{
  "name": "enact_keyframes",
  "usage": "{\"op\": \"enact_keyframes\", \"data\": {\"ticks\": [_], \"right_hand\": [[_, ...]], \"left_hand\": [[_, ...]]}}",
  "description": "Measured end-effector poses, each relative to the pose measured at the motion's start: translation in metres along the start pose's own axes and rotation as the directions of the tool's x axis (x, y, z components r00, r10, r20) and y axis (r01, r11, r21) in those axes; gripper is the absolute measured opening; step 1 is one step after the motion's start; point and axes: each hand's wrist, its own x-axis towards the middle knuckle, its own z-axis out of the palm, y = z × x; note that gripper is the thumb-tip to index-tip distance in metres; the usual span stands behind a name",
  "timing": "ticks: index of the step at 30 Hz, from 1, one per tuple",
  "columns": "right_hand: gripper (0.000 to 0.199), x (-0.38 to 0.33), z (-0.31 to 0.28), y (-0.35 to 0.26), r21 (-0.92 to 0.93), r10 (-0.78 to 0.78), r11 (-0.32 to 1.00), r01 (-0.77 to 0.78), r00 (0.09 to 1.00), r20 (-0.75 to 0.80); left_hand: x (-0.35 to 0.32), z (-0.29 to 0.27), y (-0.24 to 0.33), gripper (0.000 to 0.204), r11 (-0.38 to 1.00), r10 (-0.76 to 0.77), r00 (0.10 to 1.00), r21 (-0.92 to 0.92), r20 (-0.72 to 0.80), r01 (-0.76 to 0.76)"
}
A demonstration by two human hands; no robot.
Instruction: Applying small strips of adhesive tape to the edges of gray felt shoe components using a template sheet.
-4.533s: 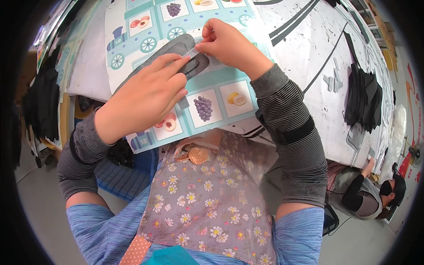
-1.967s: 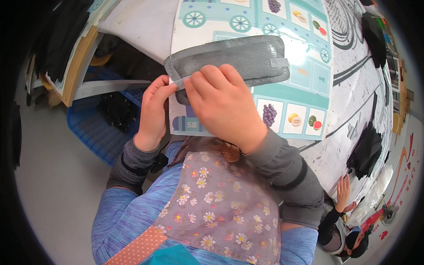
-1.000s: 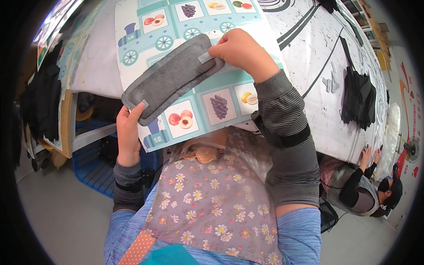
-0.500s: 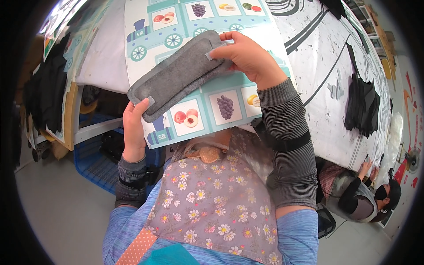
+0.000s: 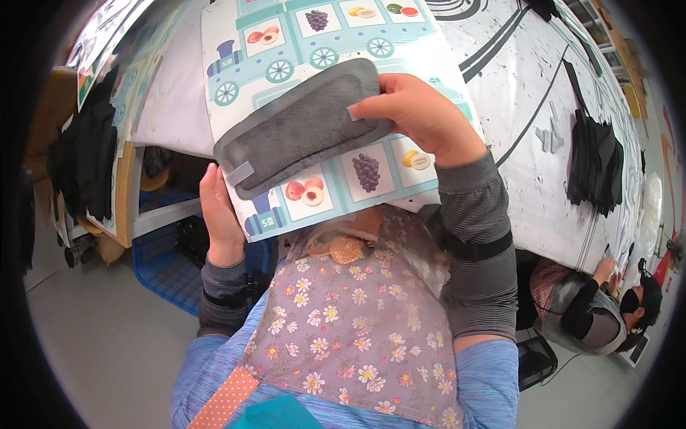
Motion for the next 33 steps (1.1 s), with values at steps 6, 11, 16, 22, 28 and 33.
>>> {"op": "enact_keyframes", "data": {"ticks": [6, 11, 16, 22, 28, 33], "right_hand": [[0.045, -0.061, -0.035, 0.031, 0.260, -0.073, 0.958, 0.118, 0.981, -0.179], [0.042, -0.124, -0.065, 0.073, 0.344, -0.045, 0.919, 0.195, 0.916, -0.398], [0.035, -0.195, -0.095, 0.124, 0.332, 0.028, 0.911, 0.245, 0.766, -0.642], [0.044, -0.270, -0.146, 0.193, 0.255, 0.125, 0.950, 0.180, 0.529, -0.840], [0.060, -0.369, -0.241, 0.263, 0.030, 0.044, 0.997, -0.073, 0.199, -0.979], [0.064, -0.422, -0.378, 0.322, -0.185, -0.211, 0.830, -0.526, 0.011, -0.977]], "left_hand": [[-0.002, -0.007, -0.001, 0.063, 0.995, -0.025, 0.998, 0.091, -0.057, 0.031], [-0.001, -0.020, -0.011, 0.052, 0.995, -0.083, 0.995, 0.066, 0.057, 0.079], [0.007, -0.024, 0.002, 0.045, 0.941, -0.055, 0.998, 0.333, -0.023, 0.060], [0.006, -0.003, 0.012, 0.038, 0.907, -0.054, 0.998, 0.416, -0.041, 0.066], [0.008, -0.006, 0.011, 0.042, 0.928, -0.108, 0.988, 0.347, -0.106, 0.139], [0.007, -0.011, 0.014, 0.041, 0.914, -0.083, 0.992, 0.388, -0.098, 0.115]]}}
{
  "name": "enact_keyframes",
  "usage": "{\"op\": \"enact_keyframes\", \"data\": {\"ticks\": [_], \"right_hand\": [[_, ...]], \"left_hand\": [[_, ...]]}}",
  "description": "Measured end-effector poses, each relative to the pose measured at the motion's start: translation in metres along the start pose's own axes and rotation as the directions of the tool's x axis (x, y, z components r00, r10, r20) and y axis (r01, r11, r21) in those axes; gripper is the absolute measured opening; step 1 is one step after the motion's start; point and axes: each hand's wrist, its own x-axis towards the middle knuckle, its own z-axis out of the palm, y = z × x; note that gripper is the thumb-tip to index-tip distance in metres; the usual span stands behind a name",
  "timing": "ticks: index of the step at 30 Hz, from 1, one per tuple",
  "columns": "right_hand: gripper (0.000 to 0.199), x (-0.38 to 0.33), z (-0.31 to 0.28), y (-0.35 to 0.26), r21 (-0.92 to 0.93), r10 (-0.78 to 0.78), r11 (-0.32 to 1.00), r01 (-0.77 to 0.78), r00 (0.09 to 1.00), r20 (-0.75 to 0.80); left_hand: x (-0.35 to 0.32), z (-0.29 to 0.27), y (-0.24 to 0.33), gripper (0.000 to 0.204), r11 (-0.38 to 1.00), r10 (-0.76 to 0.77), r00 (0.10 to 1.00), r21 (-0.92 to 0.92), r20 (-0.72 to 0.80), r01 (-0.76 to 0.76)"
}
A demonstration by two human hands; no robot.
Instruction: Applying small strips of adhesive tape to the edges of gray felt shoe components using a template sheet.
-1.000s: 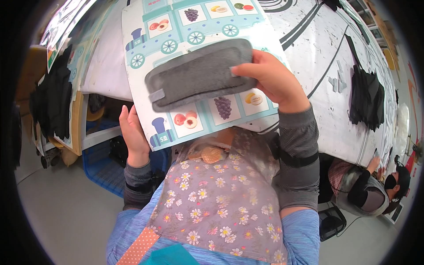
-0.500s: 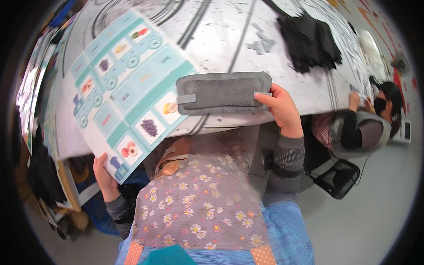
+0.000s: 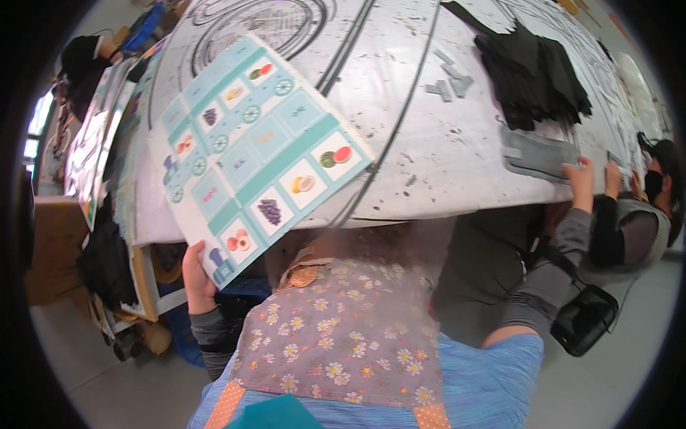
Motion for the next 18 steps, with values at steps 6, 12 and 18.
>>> {"op": "enact_keyframes", "data": {"ticks": [6, 12, 18], "right_hand": [[0.058, 0.014, -0.006, -0.043, -0.576, -0.261, 0.815, -0.070, 0.843, -0.471], [0.029, -0.116, 0.049, -0.236, 0.693, -0.388, 0.692, 0.200, 0.913, 0.124], [0.059, -0.246, 0.090, -0.379, 0.543, -0.436, 0.657, -0.522, 0.325, 0.839]], "left_hand": [[-0.012, 0.012, 0.002, 0.043, 0.998, 0.054, 0.995, -0.023, 0.088, -0.052], [-0.027, 0.018, 0.024, 0.043, 0.990, 0.139, 0.988, -0.021, 0.072, -0.138], [-0.021, 0.002, 0.064, 0.048, 0.985, 0.174, 0.970, -0.053, 0.171, -0.167]]}}
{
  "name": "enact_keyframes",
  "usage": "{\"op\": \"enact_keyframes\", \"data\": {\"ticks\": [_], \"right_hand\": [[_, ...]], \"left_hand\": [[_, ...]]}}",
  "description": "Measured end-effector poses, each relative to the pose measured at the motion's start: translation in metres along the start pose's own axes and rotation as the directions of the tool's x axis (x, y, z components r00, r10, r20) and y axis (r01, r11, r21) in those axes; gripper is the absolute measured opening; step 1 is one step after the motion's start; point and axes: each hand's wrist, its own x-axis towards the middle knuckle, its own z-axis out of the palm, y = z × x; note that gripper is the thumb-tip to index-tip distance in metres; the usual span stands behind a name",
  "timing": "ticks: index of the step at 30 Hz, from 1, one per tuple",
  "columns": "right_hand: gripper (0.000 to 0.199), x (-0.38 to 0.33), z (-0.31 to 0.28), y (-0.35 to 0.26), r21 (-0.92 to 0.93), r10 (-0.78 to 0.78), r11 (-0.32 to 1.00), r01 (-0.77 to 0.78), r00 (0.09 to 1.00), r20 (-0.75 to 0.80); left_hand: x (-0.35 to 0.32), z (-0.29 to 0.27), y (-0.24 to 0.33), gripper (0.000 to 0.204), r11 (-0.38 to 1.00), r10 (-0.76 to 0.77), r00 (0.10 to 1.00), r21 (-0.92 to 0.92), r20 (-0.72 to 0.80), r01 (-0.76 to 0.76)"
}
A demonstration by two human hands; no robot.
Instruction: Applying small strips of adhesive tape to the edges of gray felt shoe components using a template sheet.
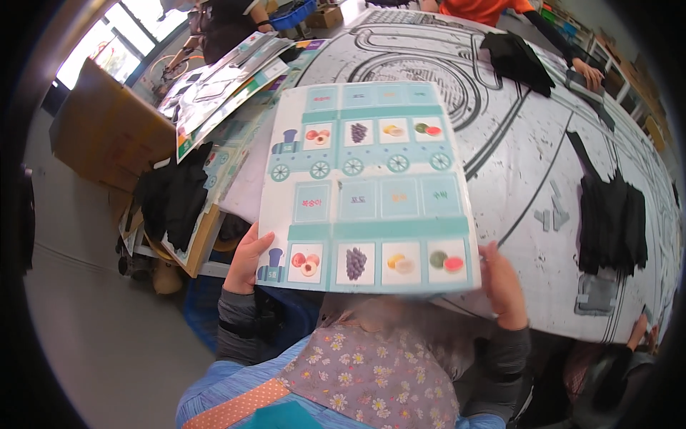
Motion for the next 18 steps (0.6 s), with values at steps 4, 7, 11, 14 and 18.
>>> {"op": "enact_keyframes", "data": {"ticks": [4, 7, 11, 14, 18], "right_hand": [[0.043, 0.010, 0.049, -0.006, 0.186, -0.081, 0.981, 0.063, 0.993, 0.088], [0.045, 0.012, 0.062, -0.011, 0.173, -0.145, 0.976, 0.133, 0.988, 0.060], [0.046, 0.004, 0.067, -0.014, 0.176, -0.206, 0.964, 0.201, 0.979, 0.008], [0.040, -0.009, 0.066, -0.009, 0.127, -0.177, 0.975, 0.185, 0.982, -0.069], [0.042, -0.030, 0.055, -0.007, 0.022, -0.126, 0.991, 0.131, 0.981, -0.146]], "left_hand": [[0.014, -0.018, 0.007, 0.045, 0.993, 0.002, 1.000, 0.122, 0.005, -0.002], [0.060, -0.052, 0.033, 0.040, 0.855, 0.090, 0.994, 0.516, -0.068, -0.042], [0.153, -0.143, 0.128, 0.016, 0.862, 0.494, 0.834, 0.010, -0.246, -0.507], [0.220, -0.222, 0.205, 0.036, 0.848, 0.517, 0.590, 0.278, -0.620, -0.451], [0.290, -0.295, 0.252, 0.035, 0.932, 0.290, 0.662, 0.046, -0.691, -0.361]]}}
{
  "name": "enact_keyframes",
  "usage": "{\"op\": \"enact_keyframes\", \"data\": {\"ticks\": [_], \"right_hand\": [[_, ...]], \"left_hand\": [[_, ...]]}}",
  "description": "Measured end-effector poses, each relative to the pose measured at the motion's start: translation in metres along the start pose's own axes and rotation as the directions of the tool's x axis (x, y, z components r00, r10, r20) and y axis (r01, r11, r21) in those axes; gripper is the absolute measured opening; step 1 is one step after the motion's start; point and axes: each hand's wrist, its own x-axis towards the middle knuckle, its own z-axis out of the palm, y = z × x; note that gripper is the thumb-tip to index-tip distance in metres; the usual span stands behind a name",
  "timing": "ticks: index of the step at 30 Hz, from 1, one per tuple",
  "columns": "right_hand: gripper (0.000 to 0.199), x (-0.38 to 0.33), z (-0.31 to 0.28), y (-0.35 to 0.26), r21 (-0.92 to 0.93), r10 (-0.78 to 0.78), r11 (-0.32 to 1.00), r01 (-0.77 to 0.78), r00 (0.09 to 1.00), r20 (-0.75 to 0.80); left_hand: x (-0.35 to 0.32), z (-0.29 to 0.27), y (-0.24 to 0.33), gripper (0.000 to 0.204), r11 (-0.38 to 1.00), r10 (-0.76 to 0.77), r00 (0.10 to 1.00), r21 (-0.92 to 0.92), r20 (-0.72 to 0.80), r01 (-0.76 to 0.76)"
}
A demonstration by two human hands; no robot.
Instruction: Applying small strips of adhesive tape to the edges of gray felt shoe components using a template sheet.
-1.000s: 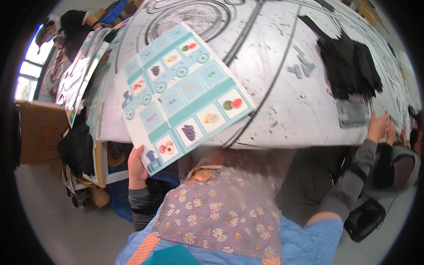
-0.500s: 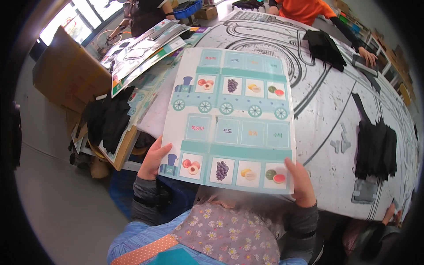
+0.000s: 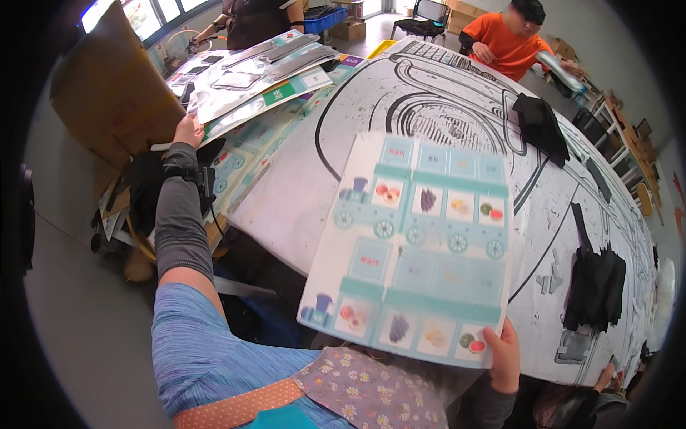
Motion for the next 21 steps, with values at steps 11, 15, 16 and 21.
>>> {"op": "enact_keyframes", "data": {"ticks": [11, 15, 16, 21], "right_hand": [[0.058, -0.028, -0.013, -0.004, 0.014, 0.053, 0.999, -0.052, 0.987, -0.152], [0.059, -0.007, -0.014, -0.017, 0.090, -0.022, 0.995, 0.033, 0.992, -0.122], [0.059, 0.000, -0.012, -0.021, 0.105, -0.038, 0.993, 0.050, 0.993, -0.114], [0.059, 0.059, 0.023, -0.058, 0.175, -0.068, 0.982, 0.075, 0.997, -0.046]], "left_hand": [[0.055, 0.026, -0.003, 0.028, 0.997, -0.026, 0.976, -0.062, 0.217, 0.040], [0.056, 0.033, -0.008, 0.039, 0.973, -0.088, 0.923, -0.167, 0.375, 0.161], [0.054, 0.036, -0.009, 0.044, 0.960, -0.100, 0.895, -0.195, 0.434, 0.202], [0.013, 0.051, 0.002, 0.057, 0.960, 0.161, 0.863, -0.281, 0.478, -0.024]]}}
